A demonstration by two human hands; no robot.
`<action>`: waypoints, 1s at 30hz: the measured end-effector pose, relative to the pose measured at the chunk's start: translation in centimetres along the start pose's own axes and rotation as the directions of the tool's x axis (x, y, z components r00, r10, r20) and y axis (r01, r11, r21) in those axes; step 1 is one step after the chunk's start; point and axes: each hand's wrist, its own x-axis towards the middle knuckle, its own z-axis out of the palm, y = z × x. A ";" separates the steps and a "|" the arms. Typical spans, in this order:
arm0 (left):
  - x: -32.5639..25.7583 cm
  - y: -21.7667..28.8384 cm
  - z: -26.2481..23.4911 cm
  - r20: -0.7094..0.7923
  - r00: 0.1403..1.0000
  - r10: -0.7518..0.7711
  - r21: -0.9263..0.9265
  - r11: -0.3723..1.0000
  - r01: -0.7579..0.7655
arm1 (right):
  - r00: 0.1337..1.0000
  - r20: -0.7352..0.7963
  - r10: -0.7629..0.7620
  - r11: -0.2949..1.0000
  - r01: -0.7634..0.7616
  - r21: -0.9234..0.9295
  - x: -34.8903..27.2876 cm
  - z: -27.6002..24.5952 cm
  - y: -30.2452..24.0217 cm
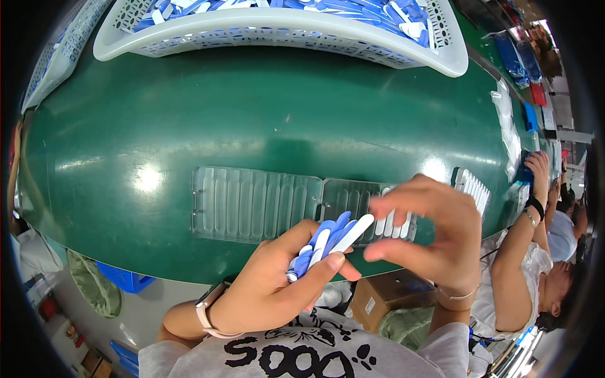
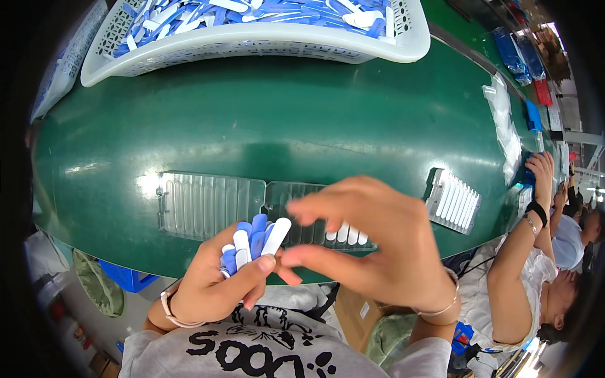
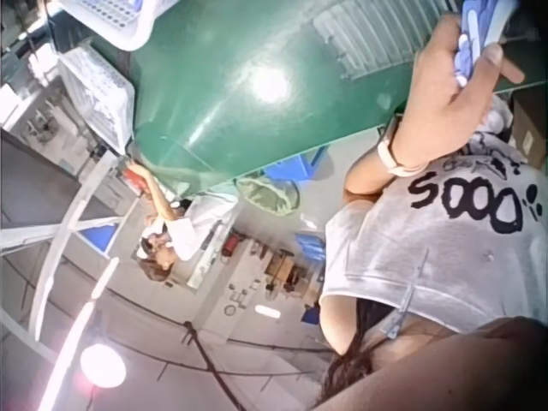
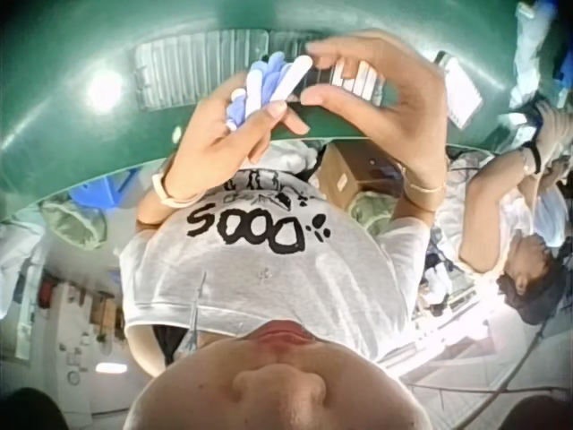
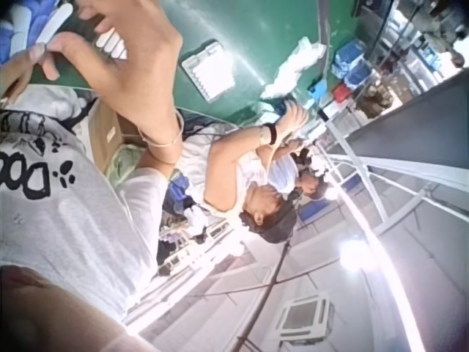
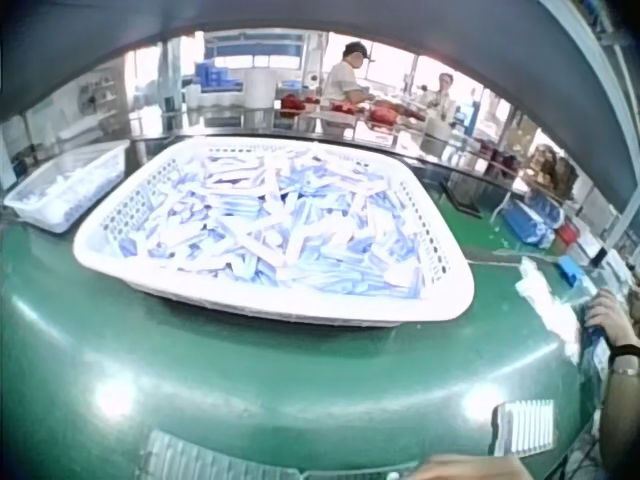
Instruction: The person places small white plastic components by hand into a transparent plastic tray at a factory workbench.
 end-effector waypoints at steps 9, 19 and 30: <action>-0.4 0.5 -0.5 -0.087 0.996 0.009 -0.149 0.989 -0.022 | 0.726 -0.048 -0.686 0.675 0.611 -0.413 -2.8 0.1 0.8; -0.4 0.1 -0.4 -0.071 0.997 0.040 -0.139 0.989 -0.050 | 0.635 0.177 -0.752 0.386 0.642 -0.663 -3.0 0.5 1.6; -0.3 0.0 -0.2 -0.089 0.994 0.055 -0.104 0.992 -0.065 | 0.996 -0.046 -0.082 0.985 0.073 -0.154 -0.6 -0.9 0.8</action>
